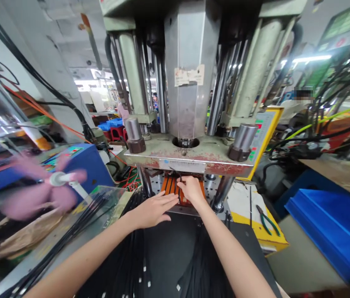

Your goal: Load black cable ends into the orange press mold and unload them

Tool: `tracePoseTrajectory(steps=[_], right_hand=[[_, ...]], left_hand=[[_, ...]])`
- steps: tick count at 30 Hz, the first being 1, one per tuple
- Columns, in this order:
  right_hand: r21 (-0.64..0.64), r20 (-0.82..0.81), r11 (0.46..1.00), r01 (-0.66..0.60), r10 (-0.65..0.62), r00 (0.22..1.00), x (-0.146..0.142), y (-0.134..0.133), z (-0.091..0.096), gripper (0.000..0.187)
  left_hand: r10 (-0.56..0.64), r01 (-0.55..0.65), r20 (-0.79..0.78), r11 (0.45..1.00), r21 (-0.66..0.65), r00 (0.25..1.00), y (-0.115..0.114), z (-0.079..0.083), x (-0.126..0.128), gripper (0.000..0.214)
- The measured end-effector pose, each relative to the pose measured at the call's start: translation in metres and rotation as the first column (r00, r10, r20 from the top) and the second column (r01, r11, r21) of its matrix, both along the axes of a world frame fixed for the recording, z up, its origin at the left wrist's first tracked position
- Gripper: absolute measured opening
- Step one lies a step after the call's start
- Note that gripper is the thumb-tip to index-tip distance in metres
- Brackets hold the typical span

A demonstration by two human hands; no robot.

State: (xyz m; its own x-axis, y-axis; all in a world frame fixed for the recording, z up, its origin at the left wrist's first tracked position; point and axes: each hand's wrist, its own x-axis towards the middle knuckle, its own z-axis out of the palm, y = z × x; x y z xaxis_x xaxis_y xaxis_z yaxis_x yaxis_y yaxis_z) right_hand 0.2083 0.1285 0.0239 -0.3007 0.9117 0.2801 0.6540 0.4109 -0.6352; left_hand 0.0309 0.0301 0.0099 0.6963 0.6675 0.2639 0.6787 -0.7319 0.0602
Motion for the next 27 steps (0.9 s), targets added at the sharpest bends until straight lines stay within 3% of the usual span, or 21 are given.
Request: tracePoseTrajectory(steps=[4,8,13,16,18,20,22,23,24,26,27], right_hand=[[0.029,0.114,0.997,0.077,-0.08,0.99,-0.002,0.008,0.001,0.021],[0.087,0.206,0.976,0.201,-0.215,0.955,0.002,0.006,0.0,0.021],[0.073,0.309,0.992,0.104,-0.122,0.943,0.003,-0.011,-0.001,0.009],[0.103,0.32,0.989,0.108,-0.136,0.938,0.0,-0.015,0.001,0.011],[0.132,0.292,0.987,0.095,-0.13,0.948,0.01,-0.02,0.002,0.011],[0.187,0.238,0.978,0.093,-0.137,0.961,0.036,-0.034,-0.004,0.013],[0.223,0.257,0.958,0.181,-0.237,0.937,0.075,-0.056,-0.017,0.019],[0.198,0.345,0.944,0.264,-0.319,0.883,0.097,-0.069,-0.025,0.024],[0.139,0.47,0.926,0.352,-0.374,0.799,0.117,-0.083,-0.032,0.029],[-0.008,0.696,0.874,0.486,-0.344,0.63,0.147,-0.108,-0.045,0.036],[-0.073,0.751,0.854,0.515,-0.293,0.592,0.156,-0.117,-0.05,0.038]], left_hand=[[0.106,-0.106,-0.009,0.994,-0.041,0.994,0.015,0.012,0.007,0.055],[0.248,-0.259,-0.082,0.952,-0.166,0.965,0.064,0.02,0.019,0.054],[0.351,-0.358,-0.076,0.896,-0.263,0.933,0.122,0.028,0.031,0.049],[0.386,-0.381,-0.036,0.884,-0.269,0.922,0.131,0.033,0.037,0.048],[0.392,-0.382,-0.019,0.884,-0.271,0.92,0.119,0.032,0.033,0.051],[0.369,-0.353,0.026,0.904,-0.243,0.929,0.093,0.025,0.021,0.052],[0.364,-0.347,0.107,0.926,-0.149,0.925,0.056,0.011,0.001,0.051],[0.401,-0.393,0.144,0.916,-0.085,0.905,0.037,0.003,-0.011,0.049],[0.495,-0.495,0.152,0.868,-0.039,0.855,0.02,-0.005,-0.025,0.047],[0.743,-0.743,0.065,0.668,-0.031,0.666,-0.005,-0.019,-0.053,0.046],[0.824,-0.822,-0.004,0.565,-0.064,0.567,-0.011,-0.026,-0.065,0.048]])
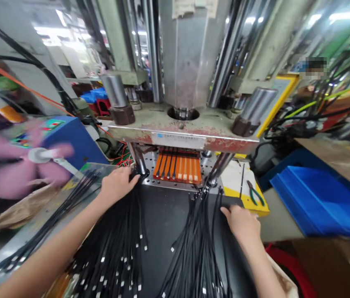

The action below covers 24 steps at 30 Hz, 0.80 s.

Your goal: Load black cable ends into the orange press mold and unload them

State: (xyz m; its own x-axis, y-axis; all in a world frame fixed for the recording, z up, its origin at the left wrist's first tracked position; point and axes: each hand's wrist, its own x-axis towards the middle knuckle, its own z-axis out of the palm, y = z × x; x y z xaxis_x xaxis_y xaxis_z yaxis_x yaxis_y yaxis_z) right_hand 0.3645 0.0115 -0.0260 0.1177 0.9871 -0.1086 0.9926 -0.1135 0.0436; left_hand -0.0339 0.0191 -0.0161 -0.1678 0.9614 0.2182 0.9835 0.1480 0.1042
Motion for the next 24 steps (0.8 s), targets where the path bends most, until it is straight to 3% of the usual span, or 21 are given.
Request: tracePoseTrajectory(steps=[2,5,8,11,14,16,18,20,24], right_hand=[[-0.078,-0.038,0.997,0.0,-0.003,0.999,0.007,-0.009,-0.007,0.032],[-0.064,-0.145,0.998,-0.006,-0.003,0.989,0.001,-0.008,-0.013,0.023],[-0.038,-0.139,0.999,0.019,-0.024,0.99,-0.008,-0.003,-0.016,0.024],[0.101,-0.069,0.995,0.026,-0.019,0.997,-0.006,0.002,-0.019,0.036],[0.174,-0.027,0.984,0.029,-0.025,0.999,0.013,0.018,-0.025,0.045],[0.175,-0.041,0.984,0.029,-0.022,0.999,0.031,0.037,-0.032,0.042],[0.189,-0.107,0.982,0.005,0.016,0.994,0.048,0.056,-0.038,0.034],[0.297,-0.201,0.955,-0.022,0.085,0.976,0.055,0.065,-0.037,0.026],[0.504,-0.387,0.863,-0.036,0.263,0.884,0.021,0.035,-0.001,0.027]], left_hand=[[0.12,-0.116,0.021,0.983,-0.144,0.993,-0.003,-0.011,-0.019,0.046],[0.102,-0.069,0.153,0.976,-0.207,0.983,0.004,-0.018,-0.035,0.035],[0.091,-0.051,0.272,0.987,-0.152,0.958,0.007,-0.017,-0.045,0.033],[0.105,-0.088,0.352,0.994,-0.064,0.93,0.002,-0.012,-0.05,0.029],[0.058,-0.073,0.41,0.997,0.022,0.91,-0.008,-0.003,-0.046,0.024],[-0.051,0.023,0.475,0.998,0.065,0.878,-0.015,0.009,-0.037,0.023],[-0.227,0.183,0.582,0.974,0.135,0.781,-0.023,0.026,-0.024,0.024],[-0.383,0.318,0.679,0.921,0.226,0.626,-0.032,0.047,-0.006,0.023],[-0.468,0.429,0.793,0.855,0.293,0.39,-0.049,0.085,0.032,0.013]])
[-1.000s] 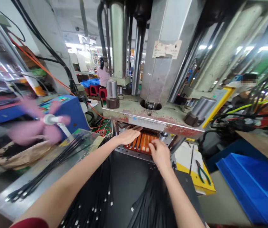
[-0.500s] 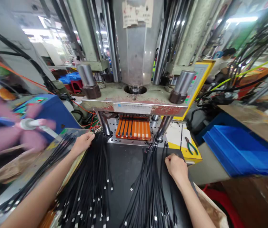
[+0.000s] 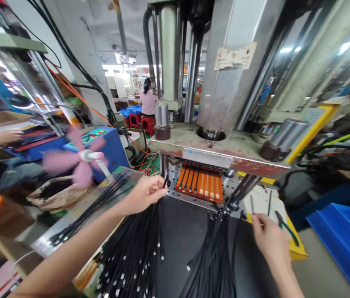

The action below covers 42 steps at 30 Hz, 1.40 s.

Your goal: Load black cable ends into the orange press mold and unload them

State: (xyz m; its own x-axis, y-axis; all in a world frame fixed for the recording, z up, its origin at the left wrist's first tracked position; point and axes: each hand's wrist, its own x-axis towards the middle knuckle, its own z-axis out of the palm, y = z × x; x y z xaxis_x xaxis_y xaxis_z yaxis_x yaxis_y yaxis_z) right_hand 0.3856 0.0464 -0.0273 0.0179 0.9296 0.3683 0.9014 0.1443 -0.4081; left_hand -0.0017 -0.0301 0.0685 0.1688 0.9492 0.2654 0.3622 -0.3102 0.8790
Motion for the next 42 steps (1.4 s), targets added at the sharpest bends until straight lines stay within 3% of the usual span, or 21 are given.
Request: tracePoseTrajectory(steps=[2,6,10,13,16,19,22,24,26,27,29,31,33,36,39,42], right_hand=[[0.036,-0.118,0.984,-0.172,0.175,0.978,-0.037,-0.03,0.028,0.032],[0.132,-0.288,0.872,-0.472,0.489,0.823,-0.106,-0.073,0.08,0.027],[0.159,-0.518,0.845,-0.51,0.511,0.686,-0.132,-0.079,0.102,0.032],[0.142,-0.669,0.838,-0.527,0.474,0.572,-0.137,-0.075,0.096,0.033],[0.089,-0.668,0.804,-0.588,0.486,0.564,-0.141,-0.07,0.073,0.027],[0.048,-0.619,0.777,-0.628,0.516,0.592,-0.147,-0.058,0.047,0.022],[0.082,-0.544,0.779,-0.622,0.558,0.627,-0.151,-0.03,0.036,0.023],[0.133,-0.458,0.82,-0.557,0.549,0.699,-0.152,-0.004,0.04,0.026],[0.148,-0.434,0.866,-0.477,0.491,0.755,-0.152,0.024,0.048,0.026],[0.137,-0.453,0.885,-0.445,0.456,0.766,-0.152,0.038,0.051,0.024],[0.09,-0.507,0.901,-0.424,0.408,0.759,-0.152,0.06,0.055,0.022],[0.043,-0.539,0.906,-0.422,0.377,0.753,-0.152,0.077,0.054,0.021],[-0.004,-0.55,0.909,-0.417,0.347,0.76,-0.152,0.086,0.05,0.02],[-0.069,-0.54,0.909,-0.411,0.312,0.782,-0.15,0.09,0.044,0.018],[-0.118,-0.492,0.904,-0.411,0.306,0.815,-0.146,0.088,0.044,0.016],[-0.136,-0.416,0.908,-0.396,0.31,0.855,-0.142,0.087,0.046,0.014]], left_hand=[[-0.11,0.113,0.071,0.993,-0.042,0.991,-0.003,0.013,0.019,0.01],[-0.3,0.331,0.207,0.934,-0.133,0.931,0.001,0.026,0.058,0.015],[-0.273,0.302,0.26,0.95,-0.078,0.926,0.008,0.03,0.09,0.021],[-0.2,0.2,0.232,0.979,0.022,0.952,0.014,0.032,0.098,0.026],[-0.071,0.035,0.158,0.975,0.222,0.985,0.023,0.038,0.096,0.024],[0.039,-0.072,0.084,0.89,0.451,0.996,0.037,0.049,0.091,0.024],[0.034,-0.02,-0.01,0.775,0.632,0.999,0.049,0.06,0.089,0.021],[0.002,0.043,-0.062,0.698,0.714,0.998,0.054,0.062,0.089,0.017],[-0.029,0.072,-0.07,0.659,0.749,0.997,0.059,0.053,0.089,0.012],[-0.031,0.053,-0.043,0.667,0.744,0.999,0.061,0.045,0.088,0.015],[0.025,-0.015,-0.005,0.738,0.675,1.0,0.066,0.02,0.083,0.026],[0.065,0.037,-0.163,0.83,0.556,0.985,0.071,-0.008,0.076,0.022],[-0.004,0.231,-0.479,0.88,0.416,0.878,0.074,-0.032,0.07,0.015],[-0.091,0.436,-0.777,0.865,0.249,0.623,0.071,-0.054,0.07,0.034],[-0.022,0.436,-0.864,0.87,0.232,0.503,0.065,-0.059,0.077,0.052],[0.018,0.422,-0.885,0.874,0.24,0.466,0.06,-0.056,0.082,0.063]])
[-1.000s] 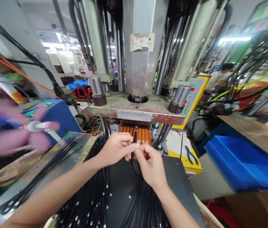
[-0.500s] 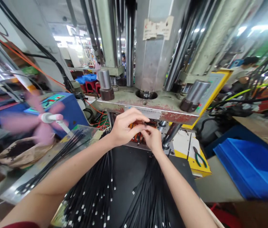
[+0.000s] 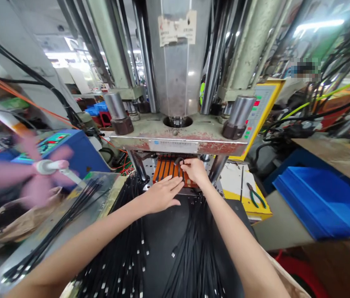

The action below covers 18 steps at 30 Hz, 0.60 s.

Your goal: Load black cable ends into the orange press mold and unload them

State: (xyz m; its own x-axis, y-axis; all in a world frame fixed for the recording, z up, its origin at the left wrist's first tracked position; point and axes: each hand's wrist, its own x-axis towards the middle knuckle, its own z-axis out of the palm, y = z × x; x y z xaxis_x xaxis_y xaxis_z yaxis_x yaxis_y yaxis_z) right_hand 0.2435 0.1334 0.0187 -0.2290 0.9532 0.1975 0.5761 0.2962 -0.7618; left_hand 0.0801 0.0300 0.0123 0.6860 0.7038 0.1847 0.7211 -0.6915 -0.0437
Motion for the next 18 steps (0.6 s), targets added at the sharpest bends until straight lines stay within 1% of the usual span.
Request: tracePoseTrajectory(steps=[3,5,8,10,12,14,16,18], right_hand=[[0.033,0.09,0.999,0.041,-0.044,0.995,0.0,0.004,0.002,0.014],[0.06,0.146,0.994,0.092,-0.1,0.984,-0.001,0.008,0.004,0.014],[0.119,0.213,0.976,0.18,-0.202,0.956,-0.001,0.005,0.007,0.022],[0.133,0.257,0.974,0.181,-0.211,0.943,0.002,-0.005,0.008,0.018],[0.115,0.299,0.985,0.13,-0.159,0.941,0.005,-0.018,0.007,0.008],[0.099,0.326,0.991,0.094,-0.122,0.937,0.005,-0.028,0.004,0.008],[0.112,0.336,0.988,0.11,-0.142,0.931,0.002,-0.032,0.002,0.01],[0.148,0.333,0.98,0.137,-0.179,0.926,-0.001,-0.031,0.002,0.011]], left_hand=[[0.039,-0.036,0.044,0.997,-0.073,0.998,0.004,0.006,-0.001,0.065],[0.086,-0.076,0.053,0.983,-0.169,0.995,0.016,0.012,-0.001,0.061],[0.146,-0.134,0.023,0.95,-0.283,0.989,0.048,0.019,0.002,0.056],[0.202,-0.184,0.022,0.928,-0.324,0.979,0.075,0.021,0.005,0.056],[0.266,-0.235,0.04,0.904,-0.358,0.963,0.1,0.02,0.007,0.056],[0.307,-0.26,0.07,0.889,-0.376,0.949,0.12,0.018,0.01,0.053],[0.318,-0.261,0.112,0.897,-0.356,0.941,0.133,0.018,0.015,0.05],[0.319,-0.258,0.15,0.91,-0.323,0.936,0.136,0.019,0.019,0.048]])
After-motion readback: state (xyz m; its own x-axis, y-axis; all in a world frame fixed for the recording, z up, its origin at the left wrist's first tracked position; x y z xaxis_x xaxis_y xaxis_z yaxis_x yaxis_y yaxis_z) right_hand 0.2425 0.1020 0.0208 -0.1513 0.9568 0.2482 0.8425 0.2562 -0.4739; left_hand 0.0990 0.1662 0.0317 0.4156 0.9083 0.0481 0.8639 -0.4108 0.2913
